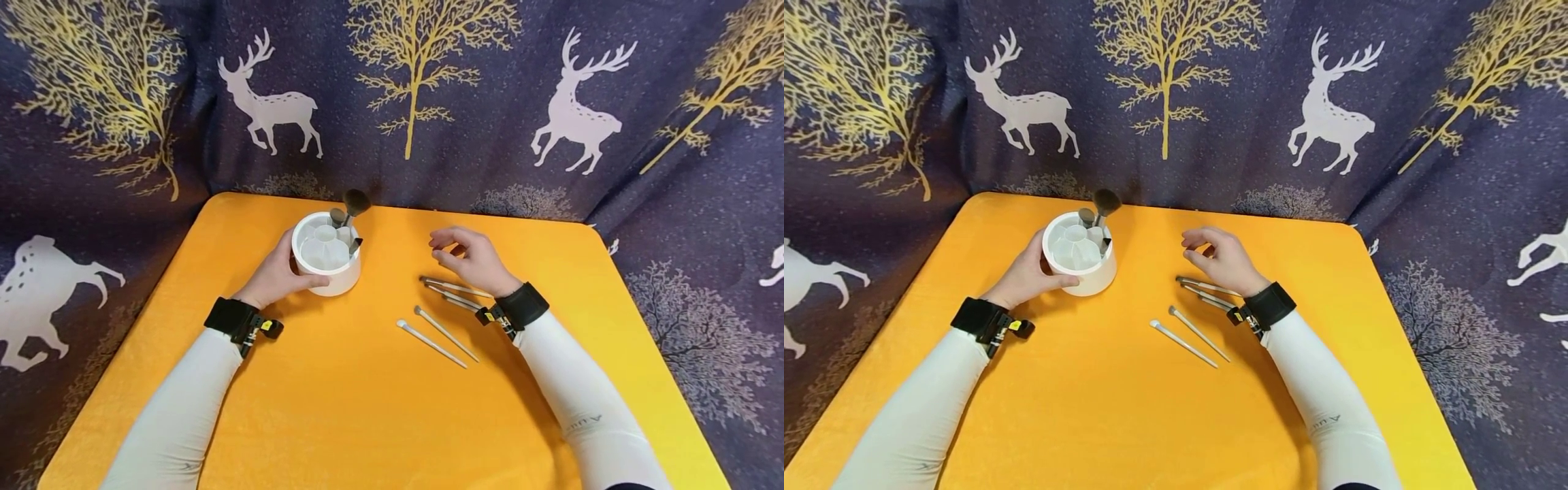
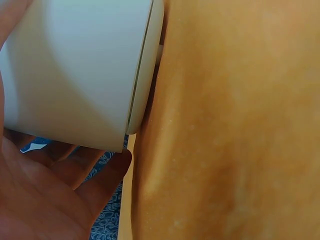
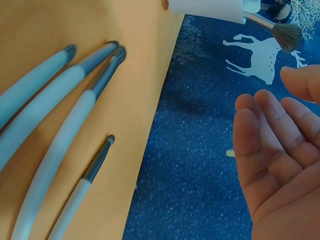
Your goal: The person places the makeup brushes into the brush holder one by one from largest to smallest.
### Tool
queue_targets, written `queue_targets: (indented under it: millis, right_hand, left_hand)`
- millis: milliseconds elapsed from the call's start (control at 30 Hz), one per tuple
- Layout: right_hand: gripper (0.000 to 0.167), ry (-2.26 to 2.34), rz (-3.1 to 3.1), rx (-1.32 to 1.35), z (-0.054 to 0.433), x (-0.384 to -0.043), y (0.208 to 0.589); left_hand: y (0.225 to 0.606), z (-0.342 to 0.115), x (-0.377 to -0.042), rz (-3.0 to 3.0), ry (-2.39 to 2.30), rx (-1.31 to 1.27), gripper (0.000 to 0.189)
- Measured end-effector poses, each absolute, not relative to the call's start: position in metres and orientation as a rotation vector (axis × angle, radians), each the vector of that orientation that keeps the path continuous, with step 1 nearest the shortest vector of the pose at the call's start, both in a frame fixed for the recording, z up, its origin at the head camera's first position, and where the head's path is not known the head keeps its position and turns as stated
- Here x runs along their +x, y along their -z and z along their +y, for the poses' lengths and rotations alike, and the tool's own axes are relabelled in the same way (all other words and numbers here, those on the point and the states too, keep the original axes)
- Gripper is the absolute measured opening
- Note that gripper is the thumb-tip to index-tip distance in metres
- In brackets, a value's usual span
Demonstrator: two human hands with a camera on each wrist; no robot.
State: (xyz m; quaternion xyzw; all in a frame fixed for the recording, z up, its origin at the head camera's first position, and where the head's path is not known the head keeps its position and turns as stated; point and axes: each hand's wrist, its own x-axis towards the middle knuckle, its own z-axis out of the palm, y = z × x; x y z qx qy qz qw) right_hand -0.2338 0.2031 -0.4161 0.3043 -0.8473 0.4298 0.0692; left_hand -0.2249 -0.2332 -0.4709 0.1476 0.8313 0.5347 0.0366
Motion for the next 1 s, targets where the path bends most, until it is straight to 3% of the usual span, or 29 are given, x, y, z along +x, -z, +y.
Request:
queue_targets:
  millis: [1000]
  right_hand:
    - [0.034,-1.192,-2.603,0.709,0.250,-0.226,0.424]
  left_hand:
    - [0.474,-0.234,-0.225,2.554,-1.647,0.476,0.123]
